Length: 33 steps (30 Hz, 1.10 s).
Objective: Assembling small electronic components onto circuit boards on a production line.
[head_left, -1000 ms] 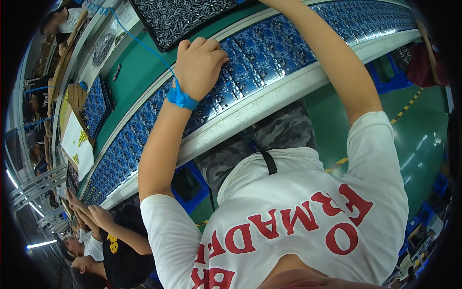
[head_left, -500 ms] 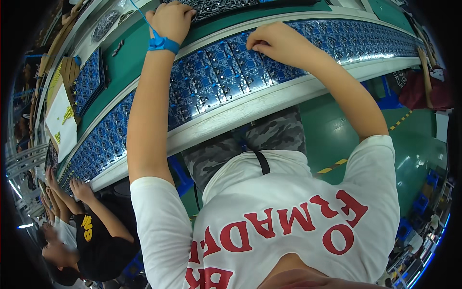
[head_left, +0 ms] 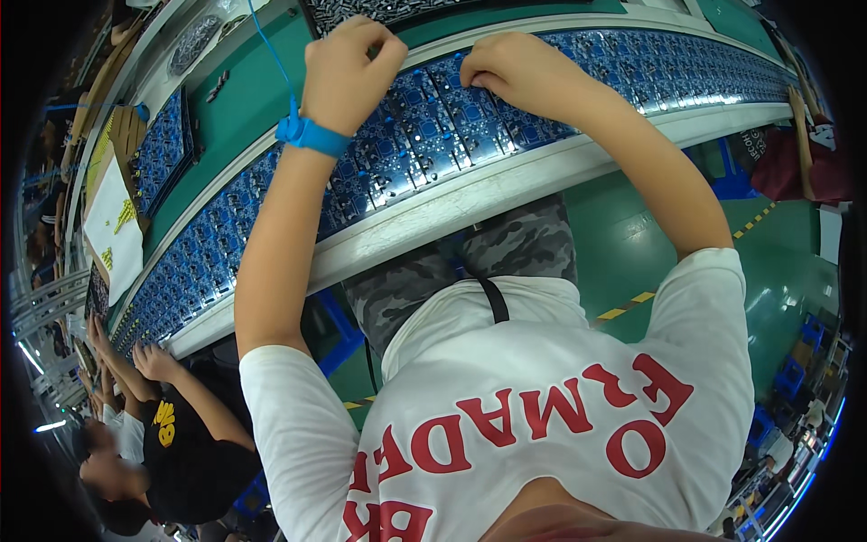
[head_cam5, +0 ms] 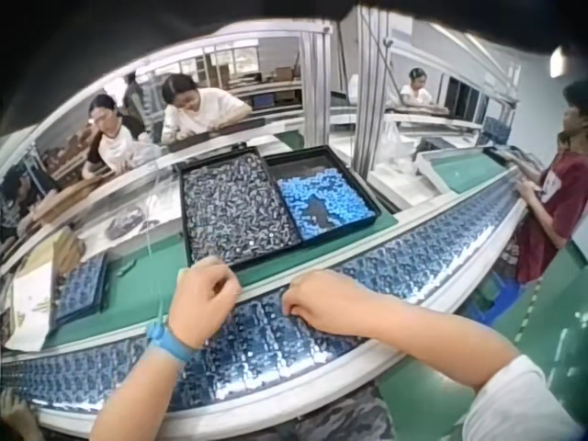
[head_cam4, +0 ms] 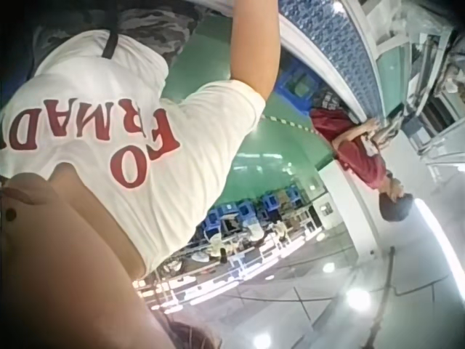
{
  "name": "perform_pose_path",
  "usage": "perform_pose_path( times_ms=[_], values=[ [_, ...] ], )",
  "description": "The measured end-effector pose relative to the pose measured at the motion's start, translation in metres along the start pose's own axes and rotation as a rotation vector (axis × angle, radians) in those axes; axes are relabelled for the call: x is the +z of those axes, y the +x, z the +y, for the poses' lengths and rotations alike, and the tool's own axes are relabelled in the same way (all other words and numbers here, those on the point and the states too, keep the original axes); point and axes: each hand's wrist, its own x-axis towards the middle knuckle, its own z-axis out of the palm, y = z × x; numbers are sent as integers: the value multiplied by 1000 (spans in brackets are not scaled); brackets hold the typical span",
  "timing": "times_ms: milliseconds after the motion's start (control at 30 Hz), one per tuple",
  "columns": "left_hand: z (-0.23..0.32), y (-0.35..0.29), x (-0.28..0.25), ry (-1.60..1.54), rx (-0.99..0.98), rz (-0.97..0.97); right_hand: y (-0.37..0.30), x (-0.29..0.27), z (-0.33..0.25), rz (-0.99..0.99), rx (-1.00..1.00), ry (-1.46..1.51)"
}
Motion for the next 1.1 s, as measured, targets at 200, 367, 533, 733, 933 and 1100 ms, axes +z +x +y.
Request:
perform_pose_path(
  times_ms=[200,367,533,733,933,1100],
  values=[
    [13,-16,4,-402,2,-142,3,-3,-3,-22,-10,-25],
    [19,-23,0,-424,-13,-220,5,-1,1,-30,-38,-91],
    [22,-28,-5,-541,-144,-343,7,-23,-7,-85,-97,-53],
    [26,-28,-4,-613,-141,-388,5,-32,-8,-74,-134,19],
    [27,-32,-6,-551,-226,-421,-4,-39,-27,10,-84,-189],
    [44,-33,2,-369,-111,-372,23,-61,36,235,42,70]
  ],
)
